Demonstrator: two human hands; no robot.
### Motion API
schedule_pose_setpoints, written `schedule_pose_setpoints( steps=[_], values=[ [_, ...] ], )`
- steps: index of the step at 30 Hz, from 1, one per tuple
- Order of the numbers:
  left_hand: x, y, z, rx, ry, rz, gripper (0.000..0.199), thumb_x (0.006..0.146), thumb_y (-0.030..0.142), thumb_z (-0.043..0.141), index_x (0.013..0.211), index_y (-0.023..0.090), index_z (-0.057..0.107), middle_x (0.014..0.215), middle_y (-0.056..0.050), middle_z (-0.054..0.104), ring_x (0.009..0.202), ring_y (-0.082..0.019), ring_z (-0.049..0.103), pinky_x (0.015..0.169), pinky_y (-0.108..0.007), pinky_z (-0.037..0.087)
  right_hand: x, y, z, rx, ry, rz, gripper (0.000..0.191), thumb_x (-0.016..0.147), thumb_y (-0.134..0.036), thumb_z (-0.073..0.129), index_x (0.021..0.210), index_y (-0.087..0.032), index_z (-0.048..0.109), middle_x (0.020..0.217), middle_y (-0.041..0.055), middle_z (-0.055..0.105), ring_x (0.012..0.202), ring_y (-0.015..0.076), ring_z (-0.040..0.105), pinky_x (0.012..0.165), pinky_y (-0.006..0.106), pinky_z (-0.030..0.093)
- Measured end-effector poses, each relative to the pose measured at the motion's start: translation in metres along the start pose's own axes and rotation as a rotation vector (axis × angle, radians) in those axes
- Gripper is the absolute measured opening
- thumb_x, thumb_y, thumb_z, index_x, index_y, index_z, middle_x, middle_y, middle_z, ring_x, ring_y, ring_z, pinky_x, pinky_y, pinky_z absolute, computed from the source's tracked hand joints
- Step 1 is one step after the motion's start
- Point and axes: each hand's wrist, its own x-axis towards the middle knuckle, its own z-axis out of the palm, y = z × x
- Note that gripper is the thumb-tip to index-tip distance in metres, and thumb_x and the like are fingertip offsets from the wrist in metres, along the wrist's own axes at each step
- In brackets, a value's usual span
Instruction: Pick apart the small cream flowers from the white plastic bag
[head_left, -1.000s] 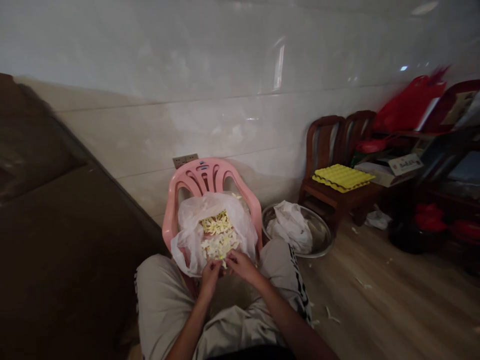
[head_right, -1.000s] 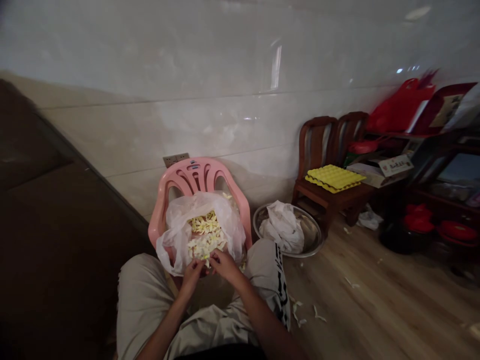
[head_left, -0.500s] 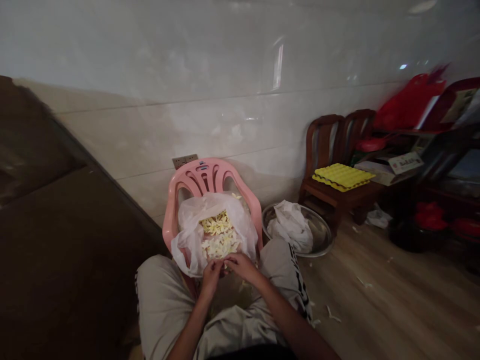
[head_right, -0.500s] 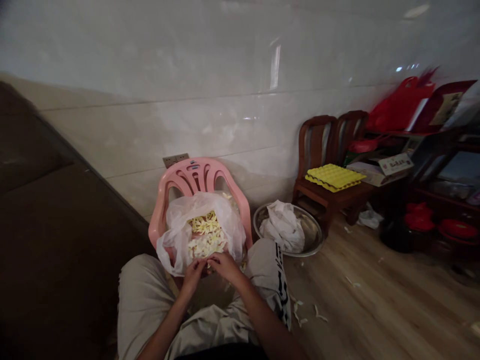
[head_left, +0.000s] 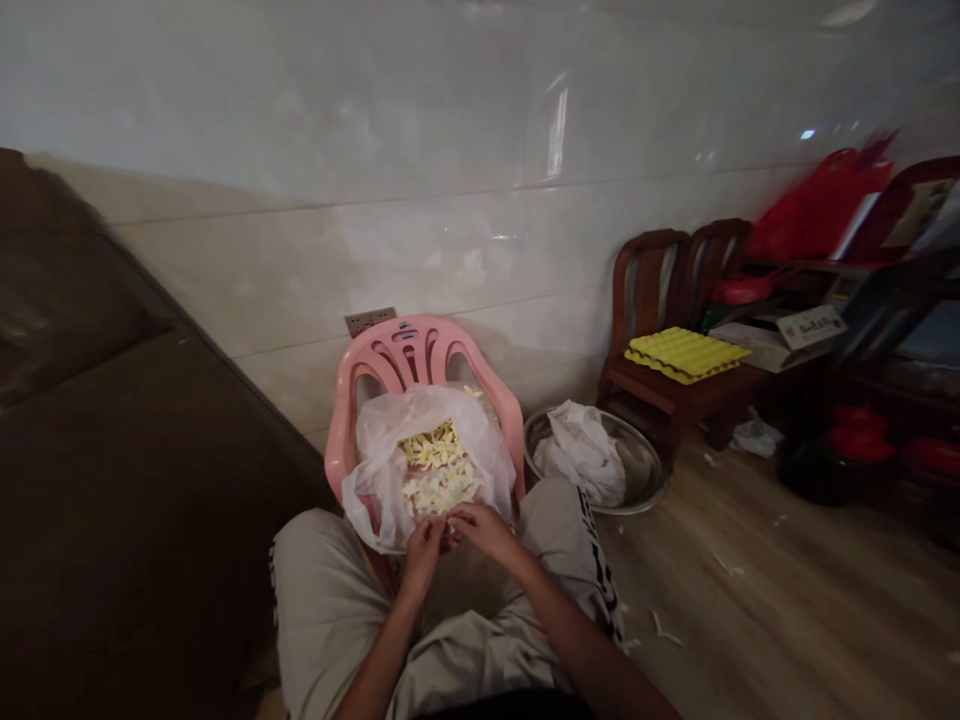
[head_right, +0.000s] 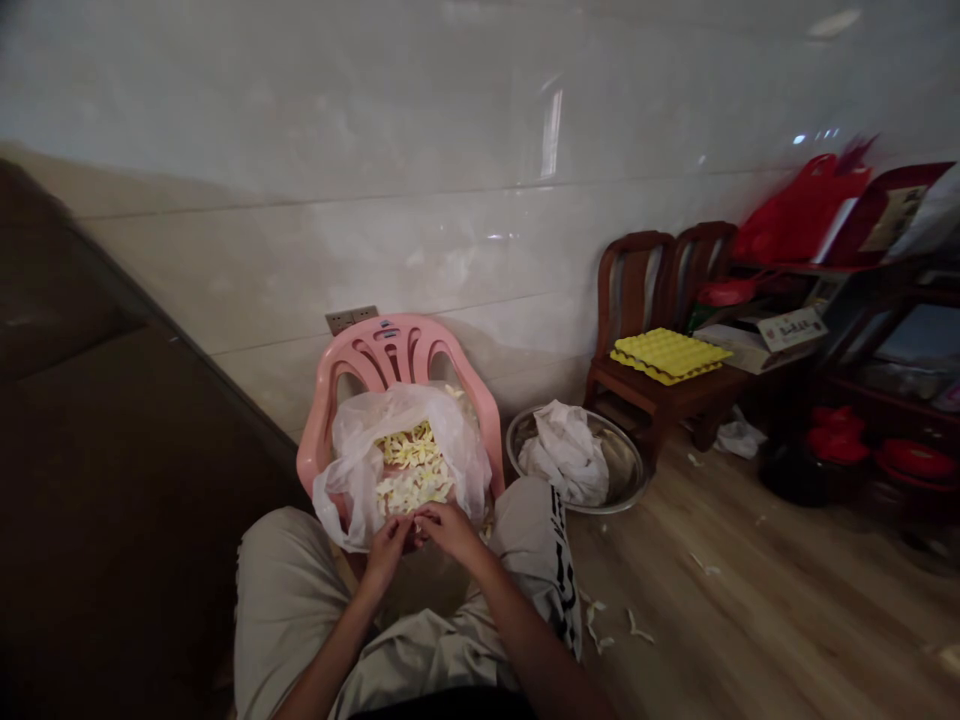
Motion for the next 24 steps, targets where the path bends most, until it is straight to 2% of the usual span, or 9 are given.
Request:
schedule_pose_setpoints(
  steps=[10, 16, 24],
  values=[
    [-0.0052, 0.0046, 0.0023, 0.076, -0.032, 0.096, 0.054, 0.063, 0.071, 0.071, 0.07, 0.018, 0.065, 0.062, -0.002, 0.068, 0.052, -0.017, 0.061, 0.055, -0.03, 0.052, 0.0005, -0.0029, -0.0014, -0.066, 0.015, -0.013, 0.028, 0.092, -0.037, 0.054, 0.087, -0.017, 0.072, 0.077, 0.0035, 0.072, 0.072, 0.0168, 0.066, 0.069, 0.025, 0.049],
    [-0.0069, 0.0067, 0.0035, 0.111, -0.054, 0.151, 0.05, 0.068, 0.069, 0.068, 0.068, 0.019, 0.063, 0.063, 0.0, 0.064, 0.054, -0.016, 0.06, 0.055, -0.029, 0.051, 0.0021, 0.0003, -0.0015, -0.066, 0.025, 0.003, 0.03, 0.091, -0.041, 0.057, 0.092, -0.018, 0.075, 0.079, 0.0033, 0.073, 0.074, 0.0169, 0.066, 0.071, 0.026, 0.049],
    [-0.0082, 0.0096, 0.0046, 0.122, -0.062, 0.167, 0.048, 0.07, 0.067, 0.066, 0.07, 0.019, 0.063, 0.062, 0.001, 0.062, 0.054, -0.016, 0.058, 0.054, -0.028, 0.049, 0.0012, -0.0012, -0.0009, 0.056, 0.023, 0.107, 0.033, 0.086, -0.047, 0.062, 0.096, -0.018, 0.074, 0.08, 0.0035, 0.072, 0.07, 0.017, 0.066, 0.054, 0.022, 0.046]
  ],
)
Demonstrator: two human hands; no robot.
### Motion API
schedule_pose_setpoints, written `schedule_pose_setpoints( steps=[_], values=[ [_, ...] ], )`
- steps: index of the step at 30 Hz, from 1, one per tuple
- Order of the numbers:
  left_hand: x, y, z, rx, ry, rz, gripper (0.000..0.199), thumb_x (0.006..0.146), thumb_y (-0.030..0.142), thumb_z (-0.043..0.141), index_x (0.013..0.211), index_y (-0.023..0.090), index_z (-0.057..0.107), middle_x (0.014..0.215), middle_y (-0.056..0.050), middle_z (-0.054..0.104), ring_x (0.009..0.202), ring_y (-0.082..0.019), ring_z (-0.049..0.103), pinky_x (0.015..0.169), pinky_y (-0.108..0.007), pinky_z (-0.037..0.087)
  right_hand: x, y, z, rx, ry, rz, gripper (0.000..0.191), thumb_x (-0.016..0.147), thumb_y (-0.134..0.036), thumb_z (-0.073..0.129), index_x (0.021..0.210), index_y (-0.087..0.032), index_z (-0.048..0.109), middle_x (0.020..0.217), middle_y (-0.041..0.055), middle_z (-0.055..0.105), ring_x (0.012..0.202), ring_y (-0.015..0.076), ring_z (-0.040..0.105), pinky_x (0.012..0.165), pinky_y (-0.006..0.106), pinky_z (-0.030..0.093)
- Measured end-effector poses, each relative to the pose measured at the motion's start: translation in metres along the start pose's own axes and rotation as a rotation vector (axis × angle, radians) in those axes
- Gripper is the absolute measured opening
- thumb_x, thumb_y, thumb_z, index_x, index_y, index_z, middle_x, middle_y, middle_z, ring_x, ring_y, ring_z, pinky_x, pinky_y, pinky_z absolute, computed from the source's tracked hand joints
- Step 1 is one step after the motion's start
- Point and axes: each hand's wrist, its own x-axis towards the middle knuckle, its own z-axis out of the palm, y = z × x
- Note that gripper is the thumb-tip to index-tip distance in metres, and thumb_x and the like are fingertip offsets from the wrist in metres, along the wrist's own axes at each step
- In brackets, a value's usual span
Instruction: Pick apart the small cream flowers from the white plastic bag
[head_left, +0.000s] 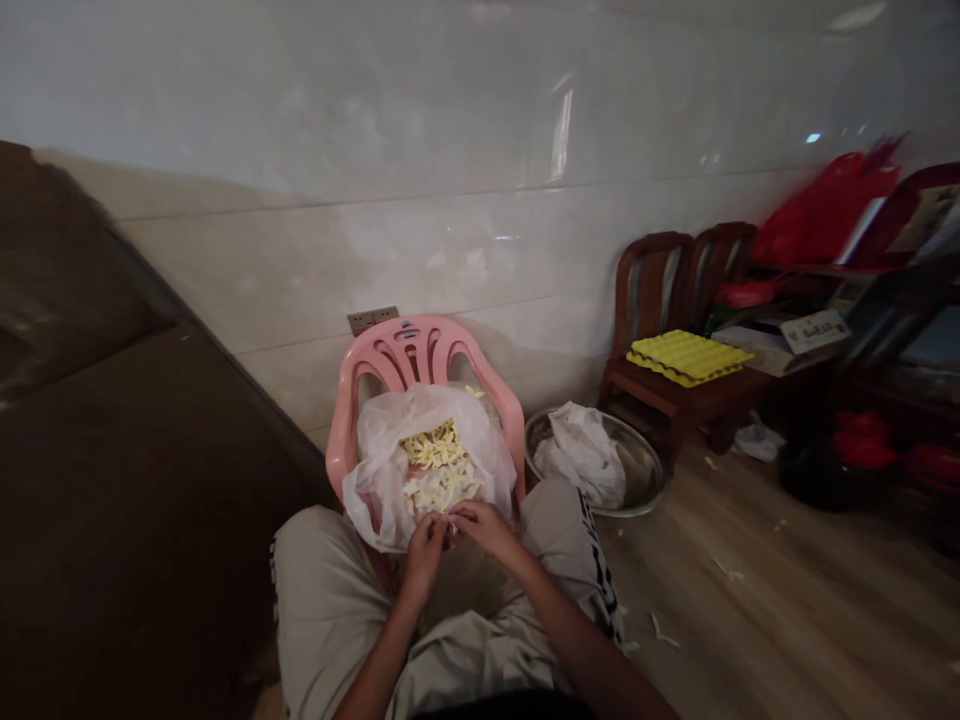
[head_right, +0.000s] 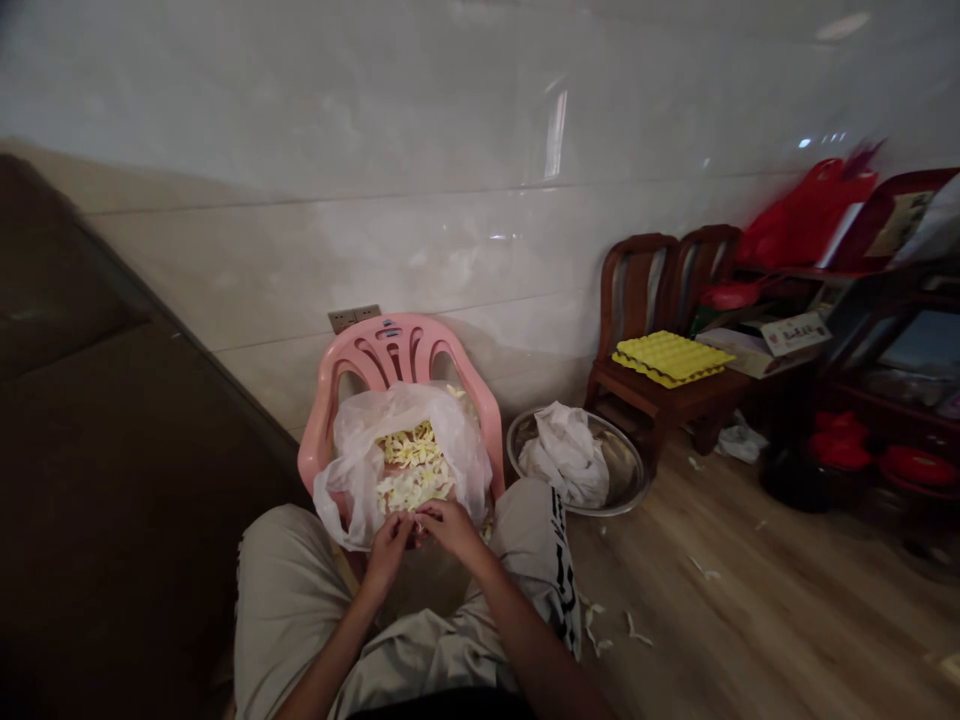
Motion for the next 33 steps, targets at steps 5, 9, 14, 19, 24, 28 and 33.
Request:
schedule_pose_setpoints(
  steps=[5, 9, 14, 19, 24, 28, 33],
  values=[
    [-0.002, 0.002, 0.001, 0.004, -0.005, 0.01, 0.049, 0.073, 0.068, 0.065, 0.07, 0.019, 0.062, 0.064, 0.001, 0.061, 0.056, -0.016, 0.057, 0.057, -0.028, 0.049, 0.001, 0.001, -0.001, 0.047, 0.002, 0.035, 0.033, 0.085, -0.045, 0.062, 0.099, -0.017, 0.072, 0.079, 0.0031, 0.071, 0.07, 0.017, 0.066, 0.053, 0.022, 0.047],
    [-0.002, 0.002, 0.001, 0.013, 0.001, -0.006, 0.049, 0.072, 0.069, 0.064, 0.071, 0.02, 0.062, 0.064, 0.0, 0.062, 0.057, -0.017, 0.057, 0.058, -0.029, 0.05, 0.001, 0.002, 0.0, 0.065, -0.001, 0.05, 0.033, 0.085, -0.046, 0.062, 0.099, -0.018, 0.071, 0.078, 0.0028, 0.071, 0.07, 0.017, 0.067, 0.054, 0.022, 0.048],
    [-0.002, 0.003, 0.0, 0.026, -0.013, 0.006, 0.049, 0.072, 0.068, 0.064, 0.069, 0.02, 0.062, 0.064, 0.0, 0.062, 0.055, -0.016, 0.057, 0.057, -0.029, 0.049, 0.001, -0.002, 0.0, 0.055, 0.004, 0.061, 0.035, 0.083, -0.05, 0.064, 0.098, -0.018, 0.071, 0.079, 0.0024, 0.07, 0.07, 0.0168, 0.066, 0.051, 0.021, 0.046],
    [-0.003, 0.006, 0.001, 0.044, -0.02, 0.02, 0.046, 0.074, 0.065, 0.063, 0.07, 0.02, 0.062, 0.065, 0.0, 0.061, 0.056, -0.016, 0.056, 0.056, -0.029, 0.048, 0.001, -0.005, 0.0, 0.045, 0.021, 0.06, 0.038, 0.081, -0.052, 0.066, 0.094, -0.017, 0.071, 0.078, 0.0032, 0.07, 0.07, 0.0176, 0.065, 0.05, 0.021, 0.045],
    [-0.003, 0.008, 0.001, 0.044, -0.01, 0.017, 0.045, 0.074, 0.065, 0.062, 0.071, 0.02, 0.062, 0.066, 0.0, 0.061, 0.056, -0.016, 0.057, 0.057, -0.029, 0.048, 0.001, -0.004, -0.001, 0.061, 0.021, 0.063, 0.036, 0.081, -0.05, 0.066, 0.094, -0.017, 0.071, 0.079, 0.0035, 0.07, 0.071, 0.0175, 0.066, 0.051, 0.021, 0.045],
    [-0.004, 0.009, 0.002, 0.046, -0.015, 0.018, 0.046, 0.074, 0.066, 0.061, 0.069, 0.02, 0.061, 0.065, 0.0, 0.06, 0.055, -0.016, 0.056, 0.057, -0.029, 0.048, 0.003, 0.002, -0.001, 0.07, 0.021, 0.04, 0.036, 0.082, -0.05, 0.065, 0.095, -0.017, 0.07, 0.079, 0.0036, 0.07, 0.073, 0.0184, 0.066, 0.053, 0.023, 0.047],
    [-0.004, 0.006, 0.002, 0.046, -0.013, 0.016, 0.045, 0.074, 0.066, 0.061, 0.07, 0.021, 0.061, 0.066, 0.0, 0.061, 0.057, -0.017, 0.056, 0.057, -0.029, 0.048, 0.005, 0.006, 0.0, 0.031, 0.032, 0.007, 0.033, 0.083, -0.049, 0.064, 0.091, -0.017, 0.07, 0.078, 0.0031, 0.069, 0.073, 0.0173, 0.065, 0.059, 0.024, 0.049]
  ],
)
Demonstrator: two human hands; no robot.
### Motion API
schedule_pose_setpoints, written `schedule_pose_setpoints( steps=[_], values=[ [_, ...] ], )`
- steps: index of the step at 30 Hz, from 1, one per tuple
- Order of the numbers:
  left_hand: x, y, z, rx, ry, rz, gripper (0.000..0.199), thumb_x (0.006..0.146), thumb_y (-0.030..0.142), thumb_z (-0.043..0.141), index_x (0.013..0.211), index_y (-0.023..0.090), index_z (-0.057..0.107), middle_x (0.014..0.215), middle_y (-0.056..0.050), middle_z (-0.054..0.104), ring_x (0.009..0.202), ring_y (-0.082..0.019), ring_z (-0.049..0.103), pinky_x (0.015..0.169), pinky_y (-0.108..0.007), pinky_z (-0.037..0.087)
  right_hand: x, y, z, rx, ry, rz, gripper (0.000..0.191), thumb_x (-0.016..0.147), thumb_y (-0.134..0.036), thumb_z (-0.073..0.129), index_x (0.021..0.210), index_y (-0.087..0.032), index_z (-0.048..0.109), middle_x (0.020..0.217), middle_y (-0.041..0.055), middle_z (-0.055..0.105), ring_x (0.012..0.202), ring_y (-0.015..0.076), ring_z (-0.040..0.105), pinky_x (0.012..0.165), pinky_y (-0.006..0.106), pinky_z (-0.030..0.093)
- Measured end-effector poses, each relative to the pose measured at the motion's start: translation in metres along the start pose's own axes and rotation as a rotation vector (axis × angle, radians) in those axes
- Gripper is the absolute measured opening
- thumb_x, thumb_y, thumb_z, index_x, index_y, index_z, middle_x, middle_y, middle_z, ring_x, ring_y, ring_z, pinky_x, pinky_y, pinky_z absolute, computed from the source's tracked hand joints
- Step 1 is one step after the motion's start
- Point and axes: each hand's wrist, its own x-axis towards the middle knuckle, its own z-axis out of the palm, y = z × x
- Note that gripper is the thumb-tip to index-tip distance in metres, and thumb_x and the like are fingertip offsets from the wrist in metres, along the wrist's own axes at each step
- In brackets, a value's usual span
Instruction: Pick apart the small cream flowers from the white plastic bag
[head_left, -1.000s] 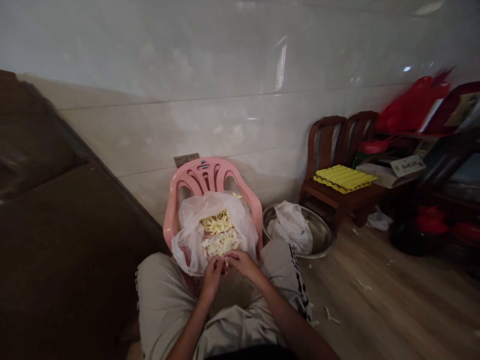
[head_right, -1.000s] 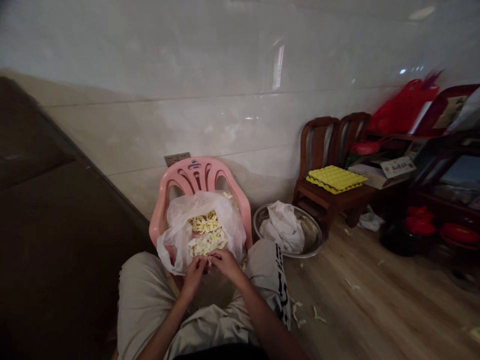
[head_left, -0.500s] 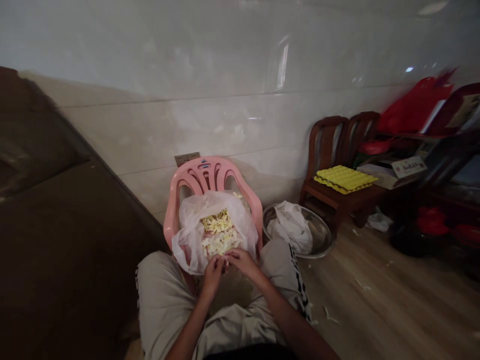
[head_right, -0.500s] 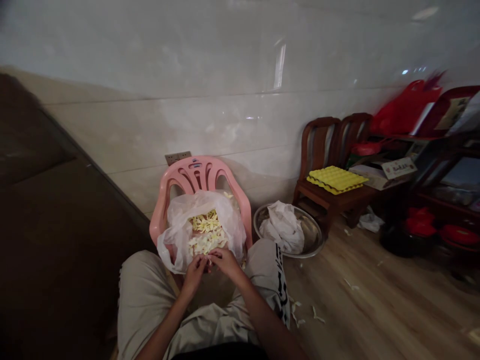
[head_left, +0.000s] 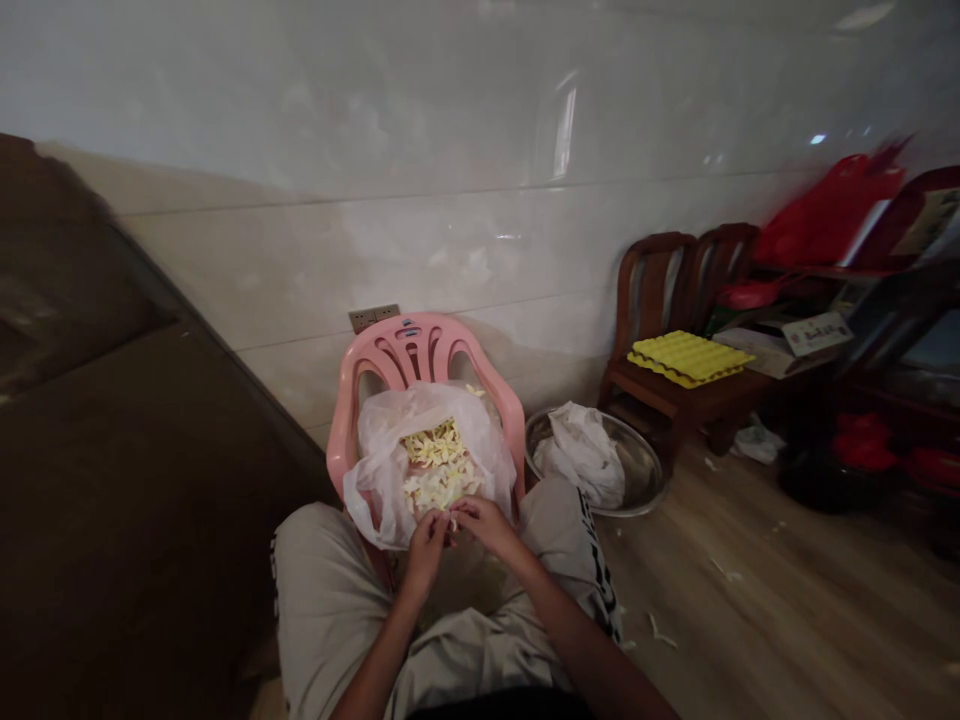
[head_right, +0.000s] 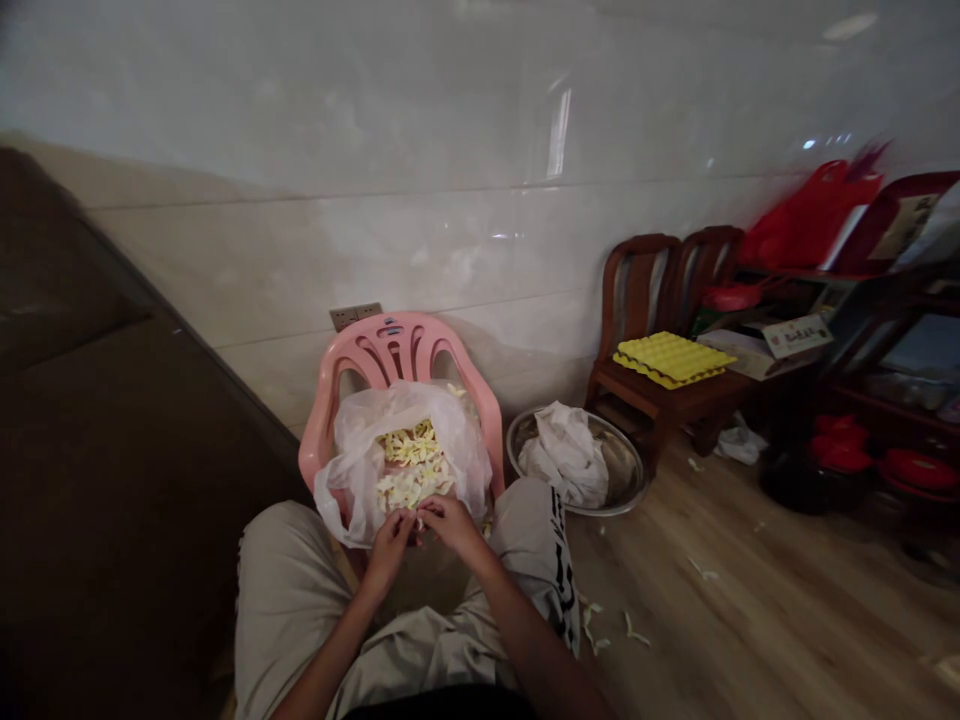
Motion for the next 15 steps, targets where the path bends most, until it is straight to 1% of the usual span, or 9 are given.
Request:
schedule_pose_setpoints(
  steps=[3, 5, 9, 11, 15],
  values=[
    [0.0, -0.006, 0.0, 0.005, -0.019, -0.019, 0.047, 0.073, 0.068, 0.062, 0.072, 0.021, 0.061, 0.066, 0.0, 0.061, 0.057, -0.017, 0.057, 0.056, -0.029, 0.049, -0.001, -0.001, 0.0, -0.076, 0.005, -0.009, 0.028, 0.085, -0.045, 0.064, 0.084, -0.017, 0.068, 0.073, 0.0017, 0.066, 0.069, 0.0158, 0.063, 0.058, 0.023, 0.048],
    [0.001, -0.011, -0.001, 0.016, -0.041, -0.023, 0.047, 0.074, 0.068, 0.06, 0.072, 0.021, 0.06, 0.066, 0.0, 0.061, 0.057, -0.018, 0.057, 0.057, -0.03, 0.049, -0.002, -0.001, 0.0, -0.118, 0.002, -0.014, 0.025, 0.086, -0.041, 0.063, 0.082, -0.017, 0.067, 0.07, 0.0009, 0.065, 0.066, 0.0147, 0.061, 0.055, 0.022, 0.047],
    [0.001, -0.018, -0.005, 0.109, -0.053, 0.005, 0.041, 0.077, 0.062, 0.058, 0.069, 0.022, 0.059, 0.064, 0.0, 0.059, 0.059, -0.019, 0.057, 0.06, -0.03, 0.047, -0.003, 0.003, 0.001, -0.182, -0.011, -0.001, 0.016, 0.086, -0.031, 0.059, 0.08, -0.017, 0.064, 0.069, -0.0004, 0.063, 0.057, 0.0125, 0.055, 0.048, 0.02, 0.042],
    [0.001, -0.018, -0.006, 0.171, -0.044, 0.029, 0.038, 0.077, 0.059, 0.058, 0.067, 0.023, 0.059, 0.062, 0.001, 0.059, 0.059, -0.019, 0.057, 0.062, -0.029, 0.045, -0.003, 0.005, 0.002, -0.253, -0.008, -0.007, 0.013, 0.085, -0.026, 0.057, 0.079, -0.017, 0.064, 0.07, -0.0004, 0.063, 0.058, 0.0123, 0.055, 0.05, 0.02, 0.041],
    [0.0, -0.015, -0.005, 0.206, -0.019, 0.049, 0.035, 0.077, 0.056, 0.057, 0.065, 0.024, 0.056, 0.059, 0.001, 0.058, 0.058, -0.019, 0.055, 0.063, -0.029, 0.043, 0.0, 0.007, 0.002, -0.475, 0.071, -0.017, 0.009, 0.081, -0.018, 0.059, 0.072, -0.016, 0.062, 0.069, 0.0006, 0.065, 0.065, 0.0132, 0.056, 0.059, 0.021, 0.039]
  ],
)
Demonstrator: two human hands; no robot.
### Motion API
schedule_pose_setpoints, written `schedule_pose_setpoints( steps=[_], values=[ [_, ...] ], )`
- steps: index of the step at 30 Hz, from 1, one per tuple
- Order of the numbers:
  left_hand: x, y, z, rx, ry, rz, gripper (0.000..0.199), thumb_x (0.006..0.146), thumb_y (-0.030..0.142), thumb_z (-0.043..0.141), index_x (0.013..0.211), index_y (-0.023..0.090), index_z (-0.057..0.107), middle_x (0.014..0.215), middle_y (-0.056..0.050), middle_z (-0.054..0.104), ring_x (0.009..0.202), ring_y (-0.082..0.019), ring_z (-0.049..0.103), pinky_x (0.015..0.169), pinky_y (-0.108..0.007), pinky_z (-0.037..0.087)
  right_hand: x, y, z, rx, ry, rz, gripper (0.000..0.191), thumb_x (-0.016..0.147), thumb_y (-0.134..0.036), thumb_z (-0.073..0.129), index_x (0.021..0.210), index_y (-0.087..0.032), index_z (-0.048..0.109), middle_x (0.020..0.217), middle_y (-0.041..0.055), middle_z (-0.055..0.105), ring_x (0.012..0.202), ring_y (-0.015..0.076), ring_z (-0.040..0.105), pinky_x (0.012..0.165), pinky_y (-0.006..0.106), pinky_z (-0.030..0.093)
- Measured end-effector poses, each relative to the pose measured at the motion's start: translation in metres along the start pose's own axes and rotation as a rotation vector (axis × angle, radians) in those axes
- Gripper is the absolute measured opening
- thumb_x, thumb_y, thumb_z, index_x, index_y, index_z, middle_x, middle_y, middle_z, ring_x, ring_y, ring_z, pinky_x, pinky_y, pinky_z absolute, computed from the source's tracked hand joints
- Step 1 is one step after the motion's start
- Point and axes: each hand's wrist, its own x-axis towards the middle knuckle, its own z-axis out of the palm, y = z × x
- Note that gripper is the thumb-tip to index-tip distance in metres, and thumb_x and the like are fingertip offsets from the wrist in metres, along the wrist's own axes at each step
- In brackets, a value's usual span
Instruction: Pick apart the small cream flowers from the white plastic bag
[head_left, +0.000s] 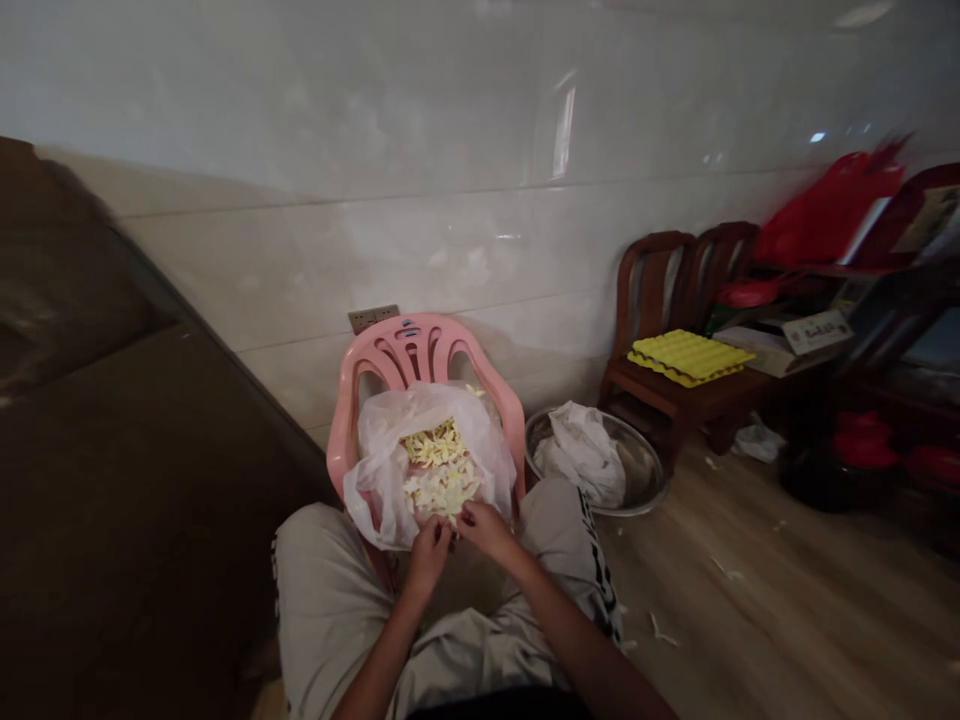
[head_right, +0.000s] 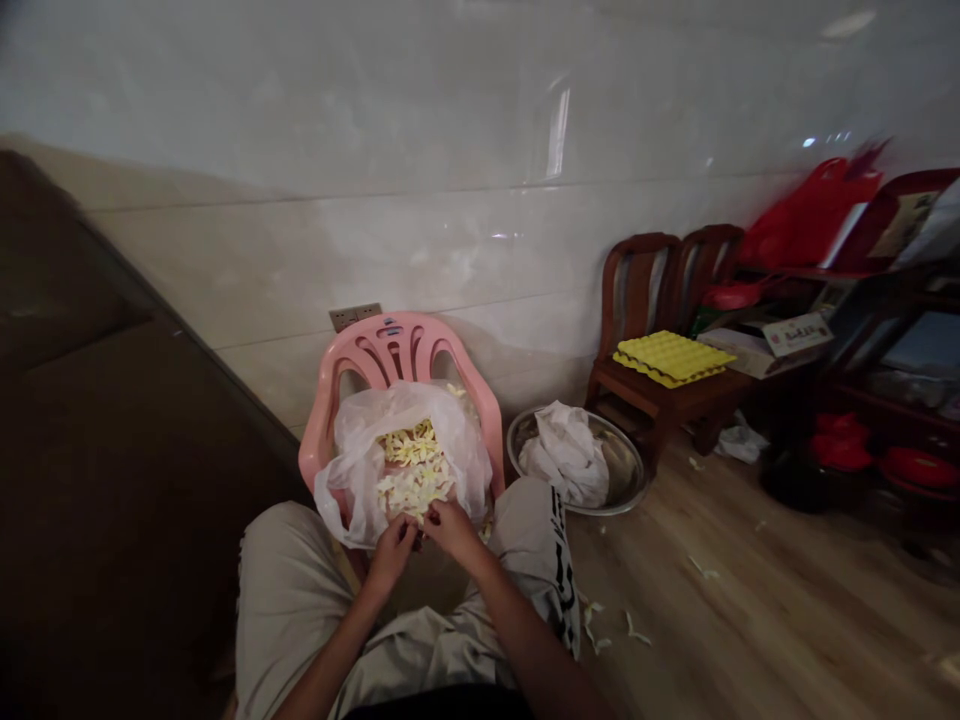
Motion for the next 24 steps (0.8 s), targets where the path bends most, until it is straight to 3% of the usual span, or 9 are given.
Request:
schedule_pose_setpoints(
  steps=[7, 11, 15, 17, 19, 22, 24],
  values=[
    [0.003, 0.008, -0.003, -0.036, 0.178, -0.006, 0.032, 0.081, 0.054, 0.052, 0.067, 0.024, 0.053, 0.056, 0.003, 0.054, 0.055, -0.018, 0.052, 0.058, -0.028, 0.041, 0.0, 0.012, -0.003, -0.09, 0.025, 0.122, 0.011, 0.08, -0.017, 0.056, 0.074, -0.017, 0.065, 0.063, 0.0002, 0.066, 0.06, 0.0142, 0.058, 0.057, 0.022, 0.035],
    [0.001, 0.019, -0.008, -0.053, 0.356, -0.018, 0.029, 0.082, 0.047, 0.051, 0.062, 0.025, 0.049, 0.053, 0.004, 0.051, 0.053, -0.017, 0.051, 0.057, -0.028, 0.041, -0.004, 0.022, -0.001, -0.149, -0.051, 0.182, 0.009, 0.07, -0.014, 0.063, 0.062, -0.018, 0.062, 0.053, -0.0011, 0.061, 0.052, 0.0131, 0.054, 0.053, 0.023, 0.032],
    [-0.001, 0.024, -0.015, -0.064, 0.499, -0.015, 0.026, 0.083, 0.038, 0.05, 0.061, 0.025, 0.047, 0.053, 0.004, 0.049, 0.056, -0.017, 0.05, 0.06, -0.028, 0.042, -0.011, 0.03, 0.004, -0.172, -0.174, 0.196, 0.022, 0.057, -0.009, 0.069, 0.047, -0.019, 0.053, 0.039, -0.0051, 0.048, 0.042, 0.0108, 0.046, 0.048, 0.022, 0.03],
    [0.0, 0.021, -0.015, -0.079, 0.517, -0.015, 0.027, 0.083, 0.038, 0.05, 0.06, 0.025, 0.048, 0.053, 0.004, 0.049, 0.057, -0.017, 0.051, 0.061, -0.028, 0.043, -0.014, 0.031, 0.006, -0.172, -0.203, 0.196, 0.025, 0.055, -0.006, 0.069, 0.044, -0.019, 0.05, 0.036, -0.0061, 0.042, 0.039, 0.0102, 0.043, 0.047, 0.022, 0.029],
    [0.002, 0.015, -0.014, -0.077, 0.486, -0.033, 0.029, 0.083, 0.041, 0.051, 0.059, 0.024, 0.049, 0.052, 0.004, 0.05, 0.055, -0.016, 0.051, 0.06, -0.028, 0.042, -0.013, 0.03, 0.005, -0.161, -0.176, 0.18, 0.021, 0.058, -0.007, 0.068, 0.049, -0.019, 0.053, 0.041, -0.0049, 0.047, 0.043, 0.0111, 0.046, 0.049, 0.022, 0.03],
    [0.005, 0.005, -0.01, -0.114, 0.404, -0.086, 0.032, 0.081, 0.048, 0.054, 0.06, 0.024, 0.052, 0.051, 0.004, 0.053, 0.051, -0.016, 0.051, 0.053, -0.027, 0.042, -0.007, 0.022, 0.002, -0.122, -0.081, 0.13, 0.006, 0.075, -0.015, 0.062, 0.071, -0.019, 0.062, 0.06, -0.0018, 0.06, 0.056, 0.012, 0.055, 0.053, 0.021, 0.034],
    [0.007, 0.0, -0.008, -0.149, 0.368, -0.103, 0.032, 0.079, 0.051, 0.056, 0.063, 0.023, 0.054, 0.052, 0.003, 0.055, 0.049, -0.016, 0.051, 0.051, -0.027, 0.042, -0.002, 0.016, 0.001, -0.014, -0.015, 0.098, 0.009, 0.087, -0.023, 0.053, 0.086, -0.02, 0.061, 0.067, -0.0023, 0.061, 0.055, 0.0108, 0.056, 0.052, 0.019, 0.035]
  ],
)
